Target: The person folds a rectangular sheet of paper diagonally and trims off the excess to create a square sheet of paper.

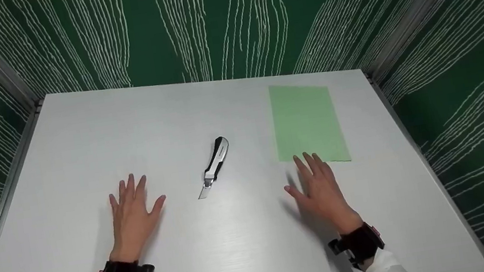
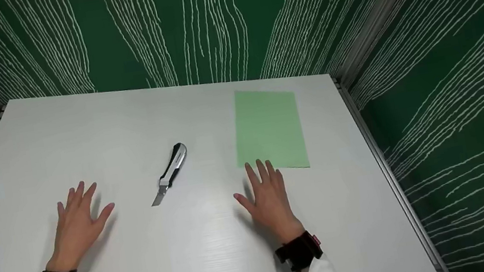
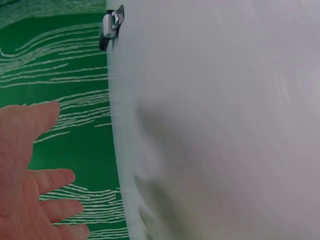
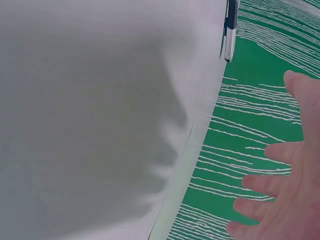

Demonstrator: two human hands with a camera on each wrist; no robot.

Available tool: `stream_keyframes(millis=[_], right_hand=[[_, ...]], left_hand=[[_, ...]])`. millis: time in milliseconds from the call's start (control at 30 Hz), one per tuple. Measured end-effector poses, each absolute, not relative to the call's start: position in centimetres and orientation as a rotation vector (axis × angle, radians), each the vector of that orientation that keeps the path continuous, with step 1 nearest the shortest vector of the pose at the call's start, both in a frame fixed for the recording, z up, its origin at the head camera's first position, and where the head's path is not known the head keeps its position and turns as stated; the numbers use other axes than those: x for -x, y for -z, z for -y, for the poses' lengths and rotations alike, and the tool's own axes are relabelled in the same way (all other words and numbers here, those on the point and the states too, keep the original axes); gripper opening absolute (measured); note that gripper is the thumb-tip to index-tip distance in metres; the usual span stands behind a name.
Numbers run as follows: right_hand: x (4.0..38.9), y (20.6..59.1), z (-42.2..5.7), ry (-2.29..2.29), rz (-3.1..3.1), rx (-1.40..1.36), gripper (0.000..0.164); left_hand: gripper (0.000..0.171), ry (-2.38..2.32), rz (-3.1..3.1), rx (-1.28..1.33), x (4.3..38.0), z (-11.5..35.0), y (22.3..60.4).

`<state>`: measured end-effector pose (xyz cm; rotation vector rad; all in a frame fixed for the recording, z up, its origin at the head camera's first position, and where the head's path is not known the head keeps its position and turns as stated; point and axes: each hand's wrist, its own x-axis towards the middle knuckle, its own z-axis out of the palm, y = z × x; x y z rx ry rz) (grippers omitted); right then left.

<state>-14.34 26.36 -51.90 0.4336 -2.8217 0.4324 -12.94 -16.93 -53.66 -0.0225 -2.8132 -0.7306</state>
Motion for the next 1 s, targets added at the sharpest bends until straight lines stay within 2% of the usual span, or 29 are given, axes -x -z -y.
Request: stream_keyframes(millis=[233, 400, 533, 700, 933, 1000], right_hand=[[16.1, 51.0, -24.4, -0.440, 2.754, -0.594, 0.056], [17.9, 50.3, -22.1, -0.449, 2.799, -0.679, 0.039], [19.3, 50.4, -19.9, -0.434, 2.820, -0.792, 0.033], [20.9, 50.8, -17.3, -0.374, 2.829, -0.926, 0.038], [22.3, 51.7, -14.1, -0.256, 2.775, -1.036, 0.055], [22.5, 52.0, -13.2, -0.196, 2.772, -1.056, 0.054]], left_hand=[[0.060, 0.749, 3.015, 0.068, 12.5, 16.8, 53.7], [0.061, 0.723, 3.086, 0.101, 12.4, 16.5, 53.8], [0.061, 0.707, 3.076, 0.117, 12.6, 16.4, 53.9], [0.062, 0.723, 3.085, 0.113, 12.6, 16.4, 53.8], [0.064, 0.743, 3.091, 0.101, 12.7, 16.5, 53.9], [0.064, 0.742, 3.089, 0.100, 12.7, 16.5, 53.9]])
